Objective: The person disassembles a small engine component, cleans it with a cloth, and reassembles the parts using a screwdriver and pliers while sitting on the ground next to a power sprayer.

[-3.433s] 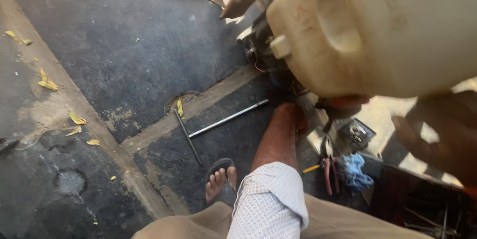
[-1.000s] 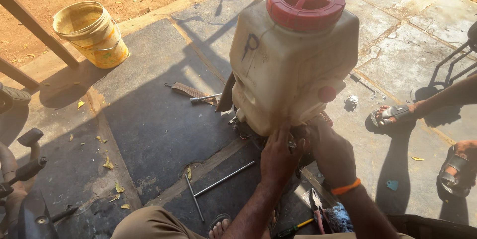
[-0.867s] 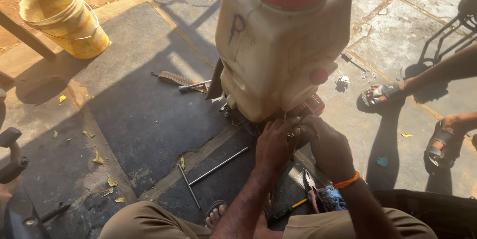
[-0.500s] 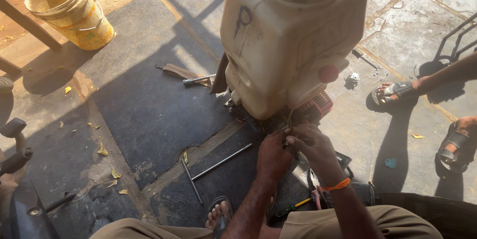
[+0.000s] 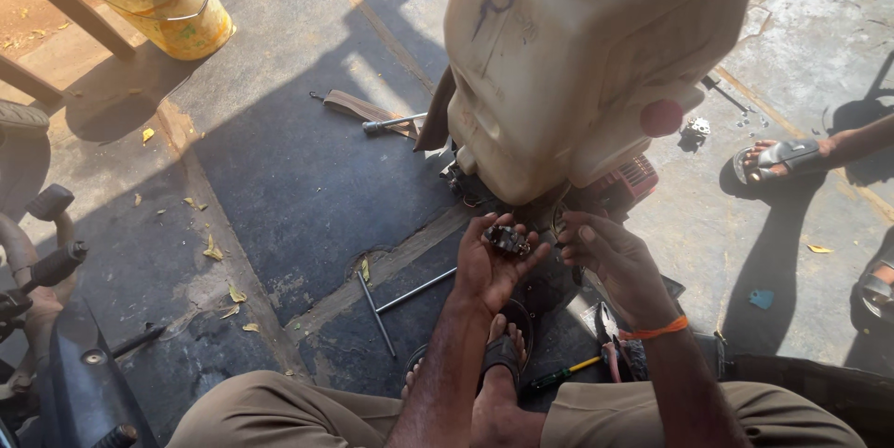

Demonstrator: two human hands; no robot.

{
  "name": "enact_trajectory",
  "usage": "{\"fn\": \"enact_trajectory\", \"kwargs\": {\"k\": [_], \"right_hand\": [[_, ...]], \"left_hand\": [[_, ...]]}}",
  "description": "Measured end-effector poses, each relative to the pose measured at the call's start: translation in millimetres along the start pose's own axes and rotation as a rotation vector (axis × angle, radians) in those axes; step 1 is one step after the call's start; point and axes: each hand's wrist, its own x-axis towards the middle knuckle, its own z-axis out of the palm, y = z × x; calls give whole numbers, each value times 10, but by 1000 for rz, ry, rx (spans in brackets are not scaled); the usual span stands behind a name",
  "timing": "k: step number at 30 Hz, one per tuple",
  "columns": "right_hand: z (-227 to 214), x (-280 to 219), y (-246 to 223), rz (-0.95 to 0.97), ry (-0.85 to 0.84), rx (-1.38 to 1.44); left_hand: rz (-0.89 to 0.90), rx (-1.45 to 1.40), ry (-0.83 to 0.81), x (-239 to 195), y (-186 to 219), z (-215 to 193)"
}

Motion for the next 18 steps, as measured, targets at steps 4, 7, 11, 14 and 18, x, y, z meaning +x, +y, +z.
{"fn": "enact_trajectory", "kwargs": {"k": [4, 7, 11, 14, 18], "right_hand": [[73, 0, 54, -6, -73, -160], [109, -8, 99, 2, 23, -415], [178, 32, 122, 29, 99, -611], [222, -35, 137, -3, 157, -751], [314, -87, 51, -177, 164, -910]], "left_hand": [[0, 51, -74, 37, 28, -33], [48, 67, -49, 47, -16, 25], [55, 49, -47, 51, -16, 145], [71, 28, -85, 6, -77, 162], [71, 42, -81, -31, -108, 217]]}}
